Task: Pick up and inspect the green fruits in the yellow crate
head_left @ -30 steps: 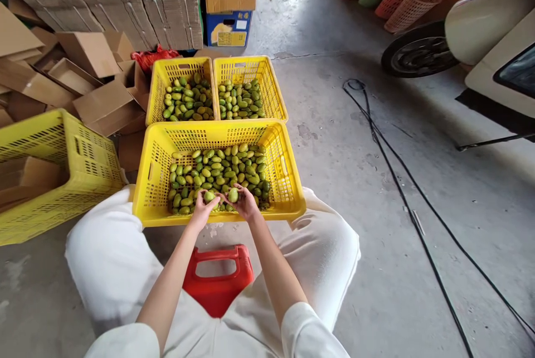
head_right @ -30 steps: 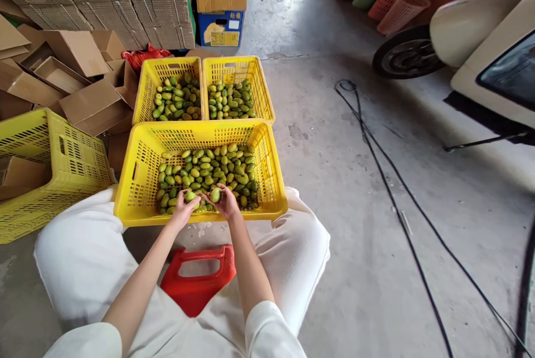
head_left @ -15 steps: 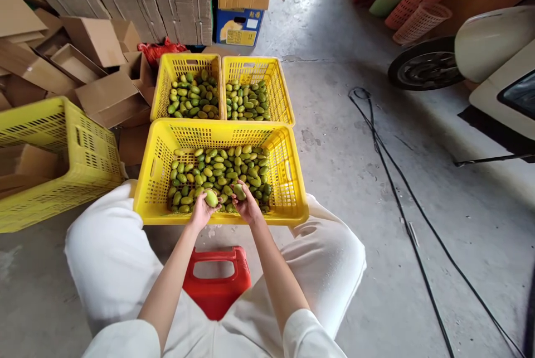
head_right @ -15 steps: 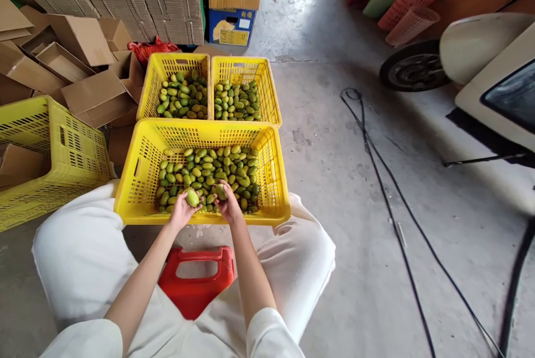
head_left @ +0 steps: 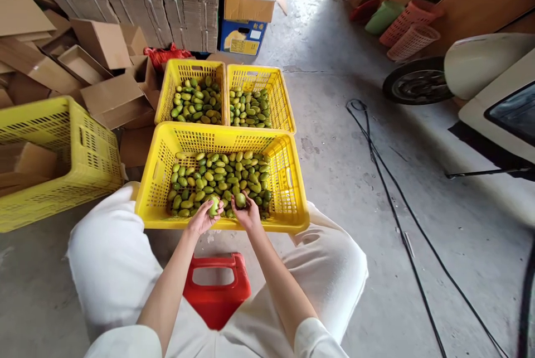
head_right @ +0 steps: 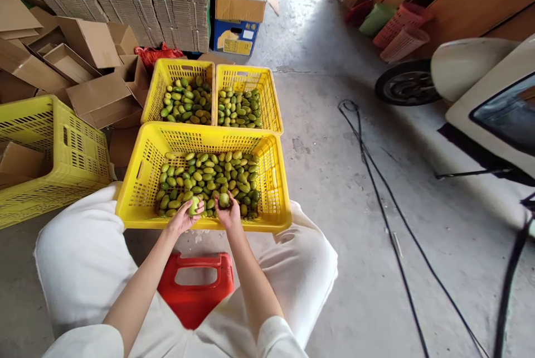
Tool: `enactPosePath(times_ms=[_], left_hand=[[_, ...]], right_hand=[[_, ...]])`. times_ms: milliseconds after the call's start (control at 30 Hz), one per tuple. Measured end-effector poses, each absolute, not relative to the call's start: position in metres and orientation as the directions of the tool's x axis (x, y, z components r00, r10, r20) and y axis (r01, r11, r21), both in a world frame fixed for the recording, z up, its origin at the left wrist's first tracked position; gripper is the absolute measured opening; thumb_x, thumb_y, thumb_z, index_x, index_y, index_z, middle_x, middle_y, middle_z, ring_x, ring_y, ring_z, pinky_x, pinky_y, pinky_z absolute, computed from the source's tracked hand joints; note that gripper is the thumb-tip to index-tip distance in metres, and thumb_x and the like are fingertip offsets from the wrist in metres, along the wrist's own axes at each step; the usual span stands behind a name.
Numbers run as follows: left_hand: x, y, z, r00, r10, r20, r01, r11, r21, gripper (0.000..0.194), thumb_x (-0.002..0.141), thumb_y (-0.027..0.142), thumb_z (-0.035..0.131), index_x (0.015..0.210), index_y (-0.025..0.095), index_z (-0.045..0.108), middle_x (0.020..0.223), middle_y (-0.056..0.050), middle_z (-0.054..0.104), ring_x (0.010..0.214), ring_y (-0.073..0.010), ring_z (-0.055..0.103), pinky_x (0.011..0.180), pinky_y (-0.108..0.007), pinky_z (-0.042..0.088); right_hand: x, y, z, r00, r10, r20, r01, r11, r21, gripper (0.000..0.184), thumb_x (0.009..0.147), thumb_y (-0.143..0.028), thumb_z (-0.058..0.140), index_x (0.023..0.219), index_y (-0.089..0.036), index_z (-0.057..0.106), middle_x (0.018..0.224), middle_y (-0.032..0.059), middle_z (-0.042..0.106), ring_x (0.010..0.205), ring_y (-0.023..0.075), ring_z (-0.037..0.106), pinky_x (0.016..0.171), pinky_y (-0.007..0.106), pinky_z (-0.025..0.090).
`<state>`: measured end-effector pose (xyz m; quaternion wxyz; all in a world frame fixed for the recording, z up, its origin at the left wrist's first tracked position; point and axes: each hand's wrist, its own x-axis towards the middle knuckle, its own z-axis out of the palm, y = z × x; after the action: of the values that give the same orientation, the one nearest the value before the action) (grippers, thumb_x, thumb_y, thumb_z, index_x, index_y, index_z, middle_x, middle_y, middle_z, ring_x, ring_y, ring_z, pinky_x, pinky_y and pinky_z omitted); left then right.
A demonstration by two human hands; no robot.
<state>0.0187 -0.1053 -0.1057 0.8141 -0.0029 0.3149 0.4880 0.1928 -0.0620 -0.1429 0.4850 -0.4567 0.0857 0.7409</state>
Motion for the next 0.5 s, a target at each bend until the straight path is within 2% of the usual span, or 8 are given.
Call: enactPosePath(times_ms=[100, 200, 267, 367, 433, 500], left_hand=[[0.020, -0.103, -0.106, 0.306, 0.792, -0.529, -0.822, 0.500, 0.273, 0.023, 0.081, 0.026, 0.083, 0.092, 0.016, 0.065, 0.087, -0.005, 0.056, 0.068, -0.0095, 0.052, 0.050, -0.017, 0.044], [0.021, -0.103, -0.106, 0.295, 0.783, -0.548, -0.834, 0.491, 0.252, 0.023, 0.082, 0.027, 0.082, 0.090, 0.015, 0.064, 0.085, -0.004, 0.056, 0.069, -0.0098, 0.052, 0.051, -0.017, 0.043], [0.022, -0.103, -0.105, 0.292, 0.775, -0.560, -0.838, 0.490, 0.241, 0.023, 0.081, 0.026, 0.083, 0.089, 0.014, 0.064, 0.084, -0.004, 0.056, 0.069, -0.0095, 0.052, 0.050, -0.017, 0.042], [0.022, -0.103, -0.102, 0.294, 0.777, -0.556, -0.845, 0.484, 0.229, 0.020, 0.083, 0.025, 0.081, 0.089, 0.014, 0.064, 0.085, -0.003, 0.055, 0.068, -0.0087, 0.051, 0.050, -0.016, 0.041], [0.022, -0.102, -0.100, 0.282, 0.781, -0.557, -0.855, 0.468, 0.224, 0.017, 0.086, 0.025, 0.078, 0.090, 0.015, 0.065, 0.087, -0.003, 0.055, 0.068, -0.0082, 0.051, 0.051, -0.015, 0.042], [0.023, -0.100, -0.098, 0.258, 0.776, -0.575, -0.875, 0.441, 0.202, 0.015, 0.088, 0.026, 0.075, 0.092, 0.016, 0.065, 0.088, -0.004, 0.056, 0.069, -0.0083, 0.053, 0.051, -0.015, 0.044]], right_hand=[[0.174, -0.046, -0.138, -0.174, 0.621, -0.764, -0.753, -0.584, -0.303, 0.021, 0.087, -0.034, 0.063, 0.107, -0.030, 0.065, 0.083, 0.0040, 0.070, 0.082, 0.0243, 0.073, 0.065, 0.038, 0.063], [0.143, -0.001, -0.115, -0.239, 0.611, -0.755, -0.740, -0.618, -0.266, 0.030, 0.093, -0.044, 0.053, 0.117, -0.027, 0.061, 0.096, 0.0096, 0.072, 0.091, 0.0259, 0.073, 0.068, 0.040, 0.064], [0.121, 0.041, -0.088, -0.295, 0.678, -0.673, -0.742, -0.607, -0.286, 0.039, 0.097, -0.053, 0.046, 0.122, -0.025, 0.058, 0.106, 0.0114, 0.070, 0.098, 0.0270, 0.073, 0.072, 0.045, 0.064], [0.099, 0.102, -0.042, -0.377, 0.824, -0.422, -0.761, -0.536, -0.367, 0.051, 0.099, -0.061, 0.042, 0.130, -0.022, 0.054, 0.116, 0.0139, 0.068, 0.109, 0.0292, 0.071, 0.079, 0.051, 0.063], [0.097, 0.123, -0.019, -0.364, 0.856, -0.367, -0.770, -0.498, -0.399, 0.052, 0.101, -0.061, 0.040, 0.133, -0.022, 0.052, 0.118, 0.0128, 0.067, 0.111, 0.0283, 0.072, 0.082, 0.051, 0.062], [0.108, 0.118, -0.011, -0.290, 0.889, -0.353, -0.755, -0.439, -0.486, 0.048, 0.103, -0.057, 0.039, 0.136, -0.025, 0.053, 0.122, 0.0095, 0.068, 0.112, 0.0255, 0.072, 0.084, 0.048, 0.062]])
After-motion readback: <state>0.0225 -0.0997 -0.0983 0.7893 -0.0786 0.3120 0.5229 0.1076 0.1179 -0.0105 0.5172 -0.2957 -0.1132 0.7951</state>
